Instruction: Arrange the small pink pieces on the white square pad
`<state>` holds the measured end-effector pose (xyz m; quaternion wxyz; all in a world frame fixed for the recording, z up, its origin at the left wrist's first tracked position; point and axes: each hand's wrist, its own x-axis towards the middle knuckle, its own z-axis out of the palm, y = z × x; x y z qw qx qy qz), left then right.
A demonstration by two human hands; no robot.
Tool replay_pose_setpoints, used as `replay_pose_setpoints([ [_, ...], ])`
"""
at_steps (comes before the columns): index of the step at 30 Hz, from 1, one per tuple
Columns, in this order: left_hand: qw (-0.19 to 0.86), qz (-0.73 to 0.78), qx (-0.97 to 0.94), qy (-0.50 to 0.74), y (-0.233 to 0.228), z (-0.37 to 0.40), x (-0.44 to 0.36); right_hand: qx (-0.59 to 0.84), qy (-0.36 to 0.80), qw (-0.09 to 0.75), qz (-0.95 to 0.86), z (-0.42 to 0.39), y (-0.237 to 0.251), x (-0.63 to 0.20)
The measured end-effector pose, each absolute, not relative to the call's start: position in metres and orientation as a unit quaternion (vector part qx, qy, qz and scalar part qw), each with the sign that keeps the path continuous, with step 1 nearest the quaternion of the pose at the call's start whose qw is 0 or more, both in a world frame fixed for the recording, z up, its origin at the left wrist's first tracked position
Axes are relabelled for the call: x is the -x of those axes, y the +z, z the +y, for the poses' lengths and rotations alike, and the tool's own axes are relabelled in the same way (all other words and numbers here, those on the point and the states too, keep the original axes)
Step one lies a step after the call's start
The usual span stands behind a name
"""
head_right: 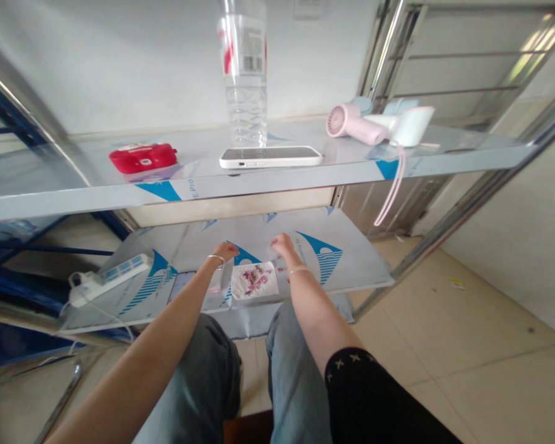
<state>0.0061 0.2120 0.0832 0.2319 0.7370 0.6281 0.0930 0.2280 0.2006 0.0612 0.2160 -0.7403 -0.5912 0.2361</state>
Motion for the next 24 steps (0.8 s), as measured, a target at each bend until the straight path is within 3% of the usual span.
replay_pose_setpoints([
  [8, 0.364, 0.579, -0.717, 0.137, 0.086, 0.209, -0.011, 0.656, 0.321, 0.286, -0.62, 0.202, 0.084, -0.176],
  [13, 0.34, 0.615, -0.699, 0.132, 0.085, 0.212, -0.01, 0.633, 0.353, 0.306, -0.617, 0.193, 0.091, -0.161],
  [21, 0.357, 0.619, -0.691, 0.105, 0.092, 0.206, 0.002, 0.635, 0.344, 0.304, -0.621, 0.197, 0.086, -0.16],
  [24, 0.39, 0.617, -0.673, 0.119, 0.1, 0.2, 0.002, 0.688, 0.288, 0.296, -0.597, 0.207, 0.086, -0.158],
])
